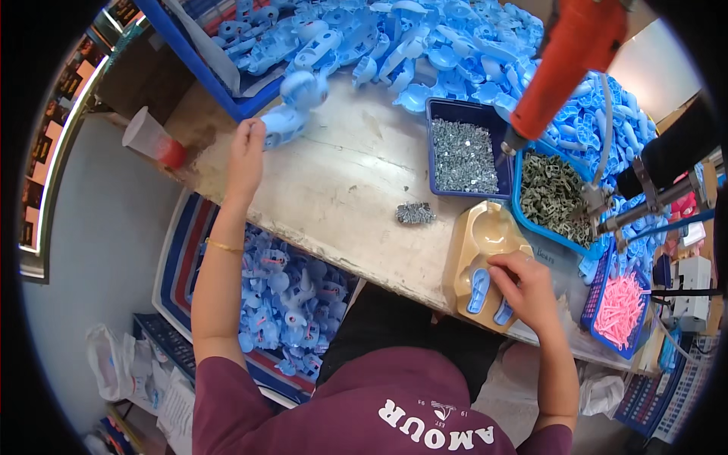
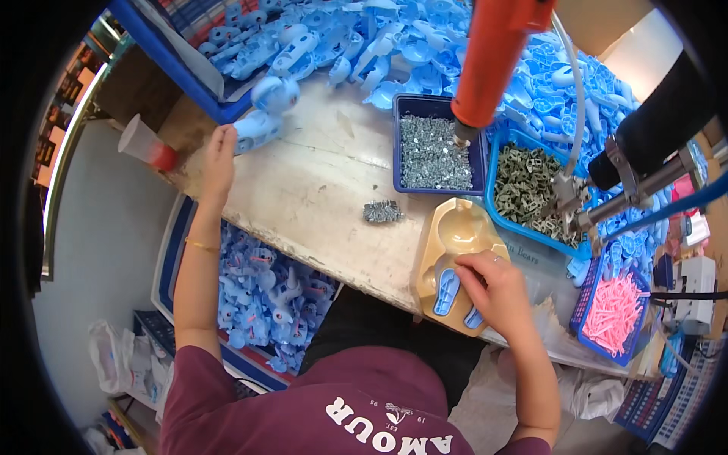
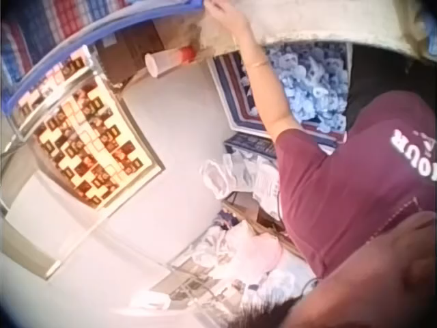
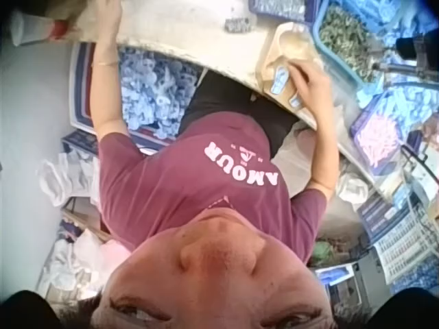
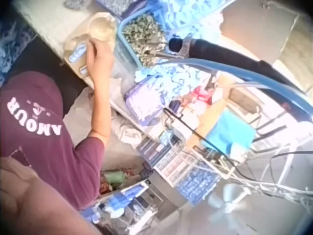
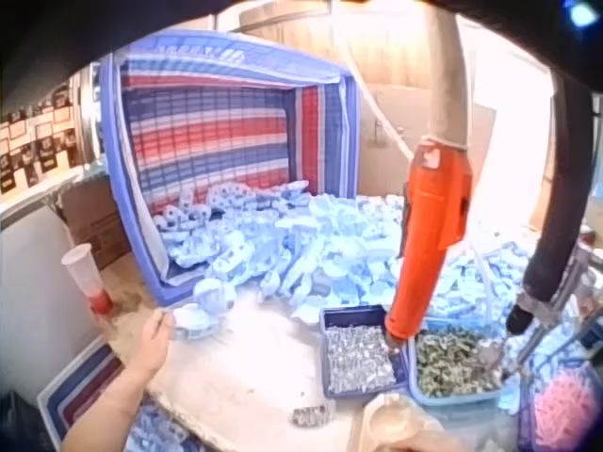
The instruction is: Assembling plastic toy hippos by attaching parts and using power tools.
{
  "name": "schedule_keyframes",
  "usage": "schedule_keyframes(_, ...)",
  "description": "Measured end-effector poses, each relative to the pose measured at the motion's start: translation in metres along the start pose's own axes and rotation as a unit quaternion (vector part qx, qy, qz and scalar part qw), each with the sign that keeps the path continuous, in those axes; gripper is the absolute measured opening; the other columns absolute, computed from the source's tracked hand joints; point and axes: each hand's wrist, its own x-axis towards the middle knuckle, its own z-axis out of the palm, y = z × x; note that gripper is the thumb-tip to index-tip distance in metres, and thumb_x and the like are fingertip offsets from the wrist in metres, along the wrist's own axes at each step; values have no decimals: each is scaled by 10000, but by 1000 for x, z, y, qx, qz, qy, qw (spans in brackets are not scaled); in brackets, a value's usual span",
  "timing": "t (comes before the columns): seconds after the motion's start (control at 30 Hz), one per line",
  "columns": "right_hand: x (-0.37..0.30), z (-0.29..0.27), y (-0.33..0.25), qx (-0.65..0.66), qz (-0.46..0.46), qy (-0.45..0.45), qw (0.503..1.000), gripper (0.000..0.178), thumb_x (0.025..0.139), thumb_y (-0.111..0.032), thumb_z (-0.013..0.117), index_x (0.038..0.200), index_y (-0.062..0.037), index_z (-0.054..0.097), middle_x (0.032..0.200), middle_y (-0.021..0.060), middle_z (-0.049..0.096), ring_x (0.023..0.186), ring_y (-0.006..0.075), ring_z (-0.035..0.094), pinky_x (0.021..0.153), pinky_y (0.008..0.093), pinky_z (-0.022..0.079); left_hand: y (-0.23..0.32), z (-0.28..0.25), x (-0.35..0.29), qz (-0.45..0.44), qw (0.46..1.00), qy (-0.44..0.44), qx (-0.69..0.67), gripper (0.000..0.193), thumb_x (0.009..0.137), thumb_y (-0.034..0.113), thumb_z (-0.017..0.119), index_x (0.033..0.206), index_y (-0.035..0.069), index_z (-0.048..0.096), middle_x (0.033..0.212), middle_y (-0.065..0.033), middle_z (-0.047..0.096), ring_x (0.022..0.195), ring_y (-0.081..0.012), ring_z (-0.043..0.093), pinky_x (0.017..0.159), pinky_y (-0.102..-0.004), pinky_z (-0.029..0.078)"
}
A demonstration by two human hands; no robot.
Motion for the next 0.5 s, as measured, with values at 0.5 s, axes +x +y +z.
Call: schedule_keyframes(0.5, -1, 19, -39, 383, 93, -17, 919, 557, 947, -122, 707, 1421, -6, 438, 1236, 98, 639, 1148, 166, 623, 959, 319, 521, 130, 86, -152, -274, 753, -239, -548, 420, 1094, 303, 425, 1419, 48, 498, 1313, -92, 611, 1200, -222, 612, 998, -444, 544)
